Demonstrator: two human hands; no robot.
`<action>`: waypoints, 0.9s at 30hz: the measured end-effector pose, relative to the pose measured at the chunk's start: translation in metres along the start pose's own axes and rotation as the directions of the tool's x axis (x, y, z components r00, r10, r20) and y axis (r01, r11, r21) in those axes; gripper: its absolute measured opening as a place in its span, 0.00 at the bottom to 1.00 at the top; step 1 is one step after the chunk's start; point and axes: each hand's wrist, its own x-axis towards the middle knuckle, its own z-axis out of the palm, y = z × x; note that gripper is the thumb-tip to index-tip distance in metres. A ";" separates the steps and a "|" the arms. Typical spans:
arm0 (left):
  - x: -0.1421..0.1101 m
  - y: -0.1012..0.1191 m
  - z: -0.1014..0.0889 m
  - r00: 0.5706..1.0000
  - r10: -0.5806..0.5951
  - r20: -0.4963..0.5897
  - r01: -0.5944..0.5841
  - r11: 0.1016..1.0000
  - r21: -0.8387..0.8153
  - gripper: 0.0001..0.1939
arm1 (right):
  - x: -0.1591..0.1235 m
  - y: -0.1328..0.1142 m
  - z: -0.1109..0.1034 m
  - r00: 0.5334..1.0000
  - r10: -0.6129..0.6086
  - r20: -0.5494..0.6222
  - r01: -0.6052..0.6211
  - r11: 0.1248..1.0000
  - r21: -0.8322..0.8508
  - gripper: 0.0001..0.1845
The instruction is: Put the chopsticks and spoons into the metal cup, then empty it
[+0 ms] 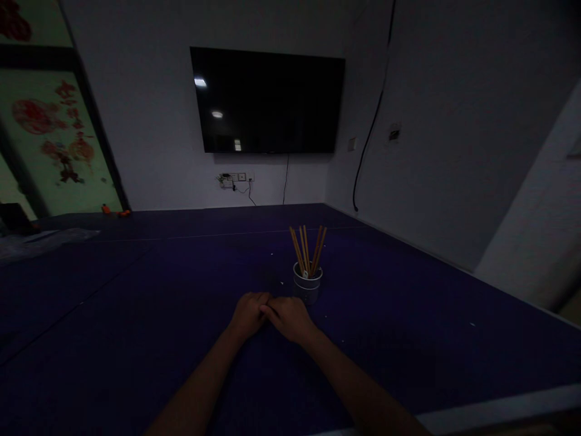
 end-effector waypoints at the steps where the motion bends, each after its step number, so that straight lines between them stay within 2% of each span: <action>1: 0.000 0.000 0.000 1.000 -0.012 0.007 0.012 1.000 0.003 0.10 | 0.000 0.000 0.000 1.000 0.007 0.012 -0.007 1.000 0.003 0.22; 5: 0.001 0.001 0.000 0.999 -0.033 -0.001 0.033 0.999 -0.005 0.10 | 0.000 0.000 -0.001 1.000 0.016 0.018 -0.016 1.000 0.008 0.22; 12: 0.002 0.002 0.000 0.997 -0.070 -0.016 0.070 0.998 -0.003 0.16 | 0.001 0.001 0.000 1.000 0.025 -0.004 -0.025 1.000 0.013 0.21; 20: 0.002 -0.002 -0.003 0.991 -0.123 -0.051 0.122 0.992 -0.011 0.17 | -0.001 0.008 -0.003 0.988 0.064 -0.142 -0.047 0.991 0.122 0.21; 23: 0.002 0.000 -0.005 0.994 -0.092 -0.060 0.092 0.996 0.000 0.18 | -0.001 0.010 -0.002 0.990 0.081 -0.118 -0.068 0.992 0.109 0.22; 27: 0.002 0.003 -0.006 0.998 -0.066 -0.015 0.066 0.998 0.019 0.15 | 0.000 0.008 -0.001 0.993 0.087 -0.077 -0.081 0.993 0.082 0.21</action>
